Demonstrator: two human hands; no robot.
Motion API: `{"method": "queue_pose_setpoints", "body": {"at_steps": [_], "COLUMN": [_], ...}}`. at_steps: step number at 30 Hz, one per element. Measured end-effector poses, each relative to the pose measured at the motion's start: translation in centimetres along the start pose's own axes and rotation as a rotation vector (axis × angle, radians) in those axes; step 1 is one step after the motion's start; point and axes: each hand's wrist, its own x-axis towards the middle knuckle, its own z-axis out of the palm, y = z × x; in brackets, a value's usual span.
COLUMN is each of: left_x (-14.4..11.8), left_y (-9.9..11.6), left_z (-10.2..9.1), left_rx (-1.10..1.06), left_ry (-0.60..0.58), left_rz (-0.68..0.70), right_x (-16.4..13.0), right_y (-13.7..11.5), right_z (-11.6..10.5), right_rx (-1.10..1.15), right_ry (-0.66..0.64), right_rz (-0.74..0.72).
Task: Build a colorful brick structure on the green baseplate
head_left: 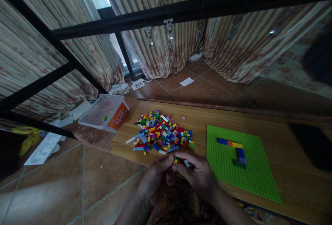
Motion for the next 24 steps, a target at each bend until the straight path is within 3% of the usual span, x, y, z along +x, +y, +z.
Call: {"method": "queue_pose_setpoints", "body": {"at_steps": [10, 24], "left_x": [0.6, 2.1], "left_y": [1.5, 1.6], "left_z": [-1.0, -2.4], "left_rx": [-0.098, -0.091], "left_ry": [-0.028, -0.027], "left_rz": [-0.065, 0.036], "right_x": [1.4, 2.2], "right_y": [0.1, 1.8], "right_z": [1.2, 3.6], "right_rx": [-0.081, 0.034], "right_ry": [0.016, 0.143], "right_rz": [-0.023, 0.08]}}
